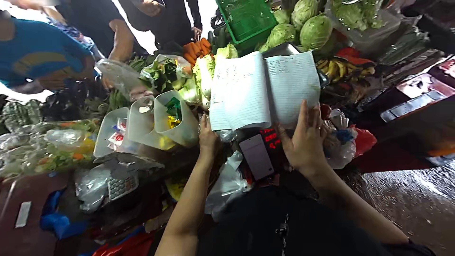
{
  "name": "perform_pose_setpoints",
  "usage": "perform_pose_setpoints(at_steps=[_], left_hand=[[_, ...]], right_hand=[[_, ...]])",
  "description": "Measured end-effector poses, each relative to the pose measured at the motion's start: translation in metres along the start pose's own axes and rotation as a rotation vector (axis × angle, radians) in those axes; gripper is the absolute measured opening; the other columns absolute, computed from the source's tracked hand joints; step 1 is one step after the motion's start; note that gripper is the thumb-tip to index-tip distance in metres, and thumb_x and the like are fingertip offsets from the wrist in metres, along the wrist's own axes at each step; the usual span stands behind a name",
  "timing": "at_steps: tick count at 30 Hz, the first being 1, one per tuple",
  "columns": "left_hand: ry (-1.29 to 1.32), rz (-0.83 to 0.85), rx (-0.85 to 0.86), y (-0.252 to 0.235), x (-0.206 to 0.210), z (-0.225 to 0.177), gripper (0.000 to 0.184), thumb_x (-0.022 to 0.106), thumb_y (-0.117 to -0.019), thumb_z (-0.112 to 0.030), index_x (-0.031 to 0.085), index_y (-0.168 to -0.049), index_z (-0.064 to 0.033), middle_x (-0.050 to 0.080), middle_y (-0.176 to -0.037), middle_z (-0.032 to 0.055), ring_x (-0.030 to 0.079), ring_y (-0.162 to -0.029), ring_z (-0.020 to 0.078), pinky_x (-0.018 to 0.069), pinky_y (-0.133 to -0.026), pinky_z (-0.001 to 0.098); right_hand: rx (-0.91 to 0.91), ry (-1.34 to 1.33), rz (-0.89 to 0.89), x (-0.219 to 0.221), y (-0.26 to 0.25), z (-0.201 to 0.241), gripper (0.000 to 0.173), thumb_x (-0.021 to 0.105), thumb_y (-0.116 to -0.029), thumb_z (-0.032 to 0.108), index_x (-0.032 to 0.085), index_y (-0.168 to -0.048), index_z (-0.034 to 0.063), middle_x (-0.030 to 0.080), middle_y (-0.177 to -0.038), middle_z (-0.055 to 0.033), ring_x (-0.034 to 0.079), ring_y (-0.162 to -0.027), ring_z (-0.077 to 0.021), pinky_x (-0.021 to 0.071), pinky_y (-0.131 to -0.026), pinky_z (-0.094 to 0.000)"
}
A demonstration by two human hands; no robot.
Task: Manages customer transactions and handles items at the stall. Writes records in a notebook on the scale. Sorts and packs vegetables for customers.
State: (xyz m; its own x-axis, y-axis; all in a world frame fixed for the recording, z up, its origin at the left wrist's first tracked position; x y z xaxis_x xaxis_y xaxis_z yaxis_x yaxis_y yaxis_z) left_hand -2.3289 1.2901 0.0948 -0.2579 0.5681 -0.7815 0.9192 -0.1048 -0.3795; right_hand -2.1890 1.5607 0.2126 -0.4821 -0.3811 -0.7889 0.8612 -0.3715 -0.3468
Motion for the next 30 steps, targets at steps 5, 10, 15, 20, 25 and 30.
perform_pose_setpoints(at_steps=[5, 10, 15, 20, 25, 30], left_hand=[[0.75, -0.112, -0.31, -0.023, 0.029, 0.041, 0.062, 0.04, -0.1062, -0.032, 0.025, -0.16, -0.0053, 0.039, -0.159, 0.0162, 0.043, -0.143, 0.0221, 0.0379, -0.117, 0.0424], [0.921, -0.118, -0.758, -0.001, 0.041, 0.037, 0.052, 0.023, -0.1139, -0.032, 0.032, -0.159, -0.0068, 0.046, -0.154, 0.0171, 0.05, -0.137, 0.0238, 0.0423, -0.112, 0.0444], [1.113, -0.273, -0.952, 0.029, 0.032, 0.012, 0.051, 0.025, -0.1138, -0.034, 0.054, -0.13, 0.0035, 0.063, -0.116, 0.0152, 0.062, -0.1, 0.0183, 0.0526, -0.088, 0.0364], [1.195, -0.289, -0.93, 0.071, -0.004, -0.023, 0.052, 0.029, -0.1129, -0.028, 0.028, -0.156, 0.0012, 0.031, -0.162, 0.0219, 0.037, -0.147, 0.0283, 0.0344, -0.118, 0.0411], [0.869, -0.418, -0.32, 0.085, -0.058, -0.066, 0.077, 0.049, -0.1004, -0.032, 0.013, -0.158, 0.0039, 0.023, -0.162, 0.0211, 0.035, -0.144, 0.0195, 0.0382, -0.114, 0.036], [0.112, -0.481, 0.488, 0.052, -0.108, -0.111, 0.075, 0.077, -0.0861, -0.046, 0.04, -0.149, -0.0296, 0.03, -0.162, 0.0009, 0.022, -0.153, 0.0196, 0.0193, -0.124, 0.0452]], right_hand=[[0.03, -0.082, 0.02, 0.008, -0.005, 0.003, 0.098, 0.045, -0.0963, 0.071, 0.017, -0.166, 0.0087, 0.027, -0.161, -0.036, 0.026, -0.15, -0.0531, 0.019, -0.116, -0.0744], [0.015, -0.224, -0.014, 0.012, -0.009, 0.003, 0.091, 0.053, -0.0965, 0.066, 0.023, -0.165, 0.0139, 0.03, -0.163, -0.0304, 0.025, -0.153, -0.0462, 0.0157, -0.12, -0.0722], [0.023, -0.352, -0.103, 0.011, -0.011, 0.004, 0.085, 0.062, -0.0968, 0.052, 0.028, -0.163, 0.0125, 0.03, -0.164, -0.0269, 0.034, -0.15, -0.0428, 0.0237, -0.118, -0.0693], [-0.057, -0.628, -0.328, 0.002, -0.02, 0.002, 0.079, 0.069, -0.09, 0.013, 0.031, -0.158, 0.0035, 0.036, -0.161, -0.0216, 0.048, -0.141, -0.0278, 0.048, -0.11, -0.0449], [-0.384, -0.954, -0.124, -0.012, -0.037, 0.053, 0.082, 0.059, -0.0901, -0.003, 0.016, -0.16, -0.0002, 0.033, -0.162, -0.0199, 0.063, -0.121, -0.016, 0.0596, -0.092, -0.0319], [-0.842, -0.848, 0.3, -0.008, -0.032, 0.106, 0.054, 0.06, -0.0921, -0.005, 0.052, -0.146, -0.0003, 0.05, -0.152, -0.0168, 0.065, -0.121, -0.0207, 0.0601, -0.097, -0.0369]])
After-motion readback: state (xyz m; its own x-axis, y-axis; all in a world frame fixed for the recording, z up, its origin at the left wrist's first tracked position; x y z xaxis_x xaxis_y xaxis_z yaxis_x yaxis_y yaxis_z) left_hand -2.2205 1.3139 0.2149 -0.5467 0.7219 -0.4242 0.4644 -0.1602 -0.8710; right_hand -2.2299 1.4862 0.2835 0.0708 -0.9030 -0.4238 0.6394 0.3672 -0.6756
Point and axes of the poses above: each hand's wrist, its own y-axis away from the middle knuckle, its own x-axis out of the palm, z = x × y, the point moved 3 cm from there along -y, towards the middle knuckle
